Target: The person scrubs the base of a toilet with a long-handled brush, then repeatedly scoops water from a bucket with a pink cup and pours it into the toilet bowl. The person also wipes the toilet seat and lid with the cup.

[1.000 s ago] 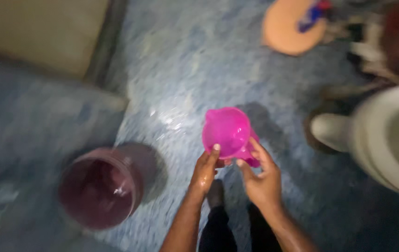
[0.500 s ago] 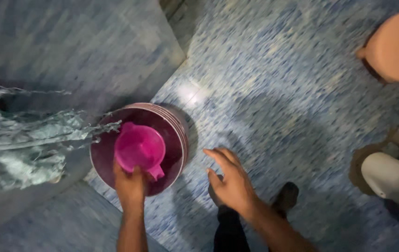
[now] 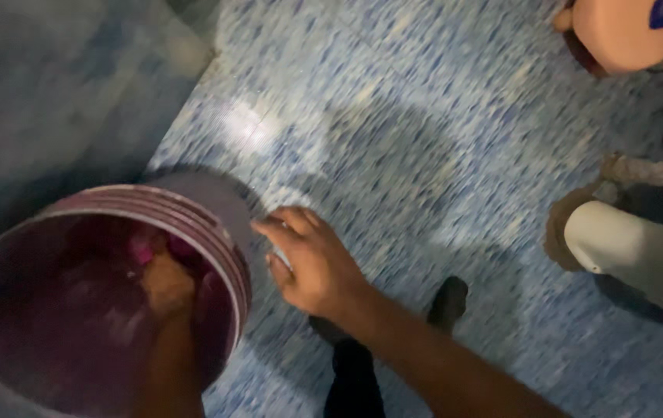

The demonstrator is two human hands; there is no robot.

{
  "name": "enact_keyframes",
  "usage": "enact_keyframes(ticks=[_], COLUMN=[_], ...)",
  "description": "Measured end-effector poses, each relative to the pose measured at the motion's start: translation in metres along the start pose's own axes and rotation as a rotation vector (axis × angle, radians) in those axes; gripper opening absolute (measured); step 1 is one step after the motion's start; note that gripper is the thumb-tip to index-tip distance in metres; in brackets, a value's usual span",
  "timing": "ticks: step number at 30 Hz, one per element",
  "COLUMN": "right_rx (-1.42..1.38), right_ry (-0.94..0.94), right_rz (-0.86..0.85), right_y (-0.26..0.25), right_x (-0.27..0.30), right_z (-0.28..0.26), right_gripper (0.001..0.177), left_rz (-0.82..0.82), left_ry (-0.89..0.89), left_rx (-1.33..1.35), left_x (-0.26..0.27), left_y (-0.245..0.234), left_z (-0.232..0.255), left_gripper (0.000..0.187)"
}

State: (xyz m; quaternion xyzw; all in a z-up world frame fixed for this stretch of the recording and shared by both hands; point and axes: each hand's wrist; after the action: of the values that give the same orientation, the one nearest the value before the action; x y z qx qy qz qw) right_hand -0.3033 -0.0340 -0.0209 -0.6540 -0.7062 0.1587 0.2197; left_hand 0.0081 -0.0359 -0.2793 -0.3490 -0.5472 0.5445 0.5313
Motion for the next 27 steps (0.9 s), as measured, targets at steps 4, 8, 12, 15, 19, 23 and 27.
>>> enact_keyframes(ticks=[4,8,12,15,19,23,27], right_rx=[-0.017,-0.032,-0.001,-0.011,-0.021,-0.019,-0.062], right_ry=[0.054,0.122,0.111,0.076,0.049,0.027,0.025], right_rz=[-0.017,-0.05,-0.018,-0.004,0.0,0.017,0.062], right_y=[-0.007,-0.009,-0.009,-0.015,-0.034,-0.063,-0.095], right_x=[0.013,0.027,0.038,0.042,0.043,0.045,0.046], right_z=[0.019,0.046,0.058,0.052,0.031,-0.013,-0.058], right_gripper=[0.047,0.046,0.045,0.043,0.043,0.042,0.04], left_rz=[-0.23,-0.323,-0.284,-0.177,-0.038,-0.005,-0.036], left_ry=[-0.357,-0.514,-0.555,-0.494,-0.393,-0.288,-0.178], left_rx=[0.163,0.341,0.532,0.696,0.904,1.084,1.23], left_x=[-0.002,0.001,0.001,-0.007,0.0,0.025,0.053], left_y=[0.041,0.075,0.081,0.061,0.0,-0.091,-0.188], left_z=[-0.013,-0.024,-0.026,-0.022,-0.024,-0.017,0.012], left_gripper=[0.064,0.061,0.059,0.058,0.056,0.055,0.055])
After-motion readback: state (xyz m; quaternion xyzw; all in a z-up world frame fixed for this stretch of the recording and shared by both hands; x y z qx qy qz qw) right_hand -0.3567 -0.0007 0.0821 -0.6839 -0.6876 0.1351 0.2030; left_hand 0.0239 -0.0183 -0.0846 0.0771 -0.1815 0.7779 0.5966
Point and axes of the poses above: each hand's wrist, its own x-axis away from the middle knuckle, its own y-axis out of the palm, z = x × y, and after that the axes turned 3 degrees about -x, right-handed
